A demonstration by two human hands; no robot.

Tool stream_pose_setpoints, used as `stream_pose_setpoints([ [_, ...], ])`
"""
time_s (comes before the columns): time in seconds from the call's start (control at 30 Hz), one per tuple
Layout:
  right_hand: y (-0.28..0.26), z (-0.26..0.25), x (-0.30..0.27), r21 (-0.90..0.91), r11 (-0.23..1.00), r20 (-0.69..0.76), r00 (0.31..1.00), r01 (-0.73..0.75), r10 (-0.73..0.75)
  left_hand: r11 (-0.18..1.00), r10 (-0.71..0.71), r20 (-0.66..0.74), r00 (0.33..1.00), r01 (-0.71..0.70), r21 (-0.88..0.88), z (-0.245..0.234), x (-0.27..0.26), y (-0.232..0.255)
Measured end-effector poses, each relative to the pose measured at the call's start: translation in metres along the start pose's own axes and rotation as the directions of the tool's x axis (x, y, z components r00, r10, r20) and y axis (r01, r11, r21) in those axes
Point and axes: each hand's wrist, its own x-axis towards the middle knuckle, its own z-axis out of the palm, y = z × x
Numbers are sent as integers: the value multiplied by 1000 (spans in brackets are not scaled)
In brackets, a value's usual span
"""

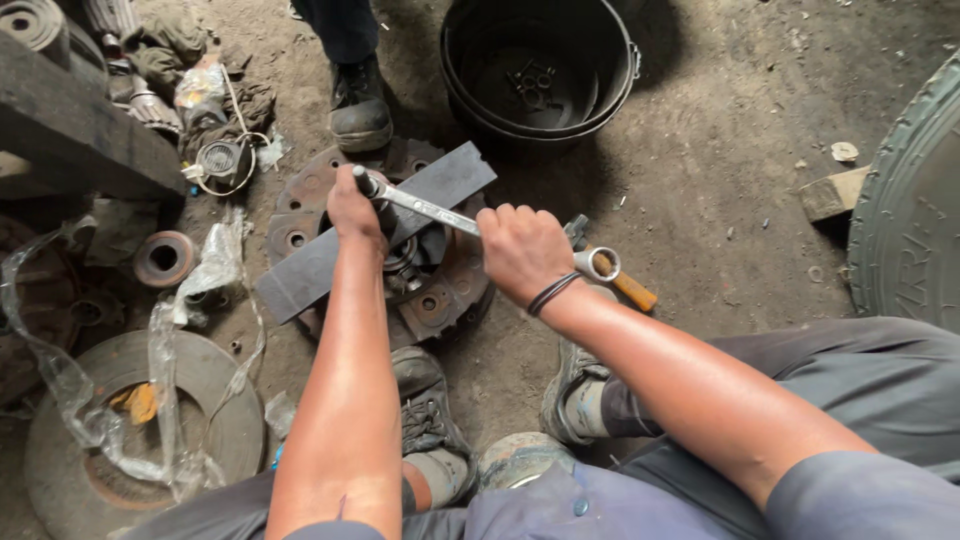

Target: The person uses a wrench to tighten a bolt on a mechanical part placed on a metal plate. They then use a hammer to tap the part and remove the bolt, placing the tools and parts on the ground.

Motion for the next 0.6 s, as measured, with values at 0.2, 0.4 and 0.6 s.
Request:
stream_pose_setpoints([
  [0.2, 27, 14, 19, -56, 995, -7, 997, 79, -80, 997, -73, -142, 987, 69, -31, 9, -11, 7],
  [0.4, 96, 43, 102, 19, 919, -191, 904, 393, -382, 984, 7, -126, 992, 15, 175, -4, -23, -3],
  [0.6, 107, 58, 171, 35, 907, 269, 870, 419, -412, 972, 65, -89, 994, -43, 230, -5, -36, -6],
])
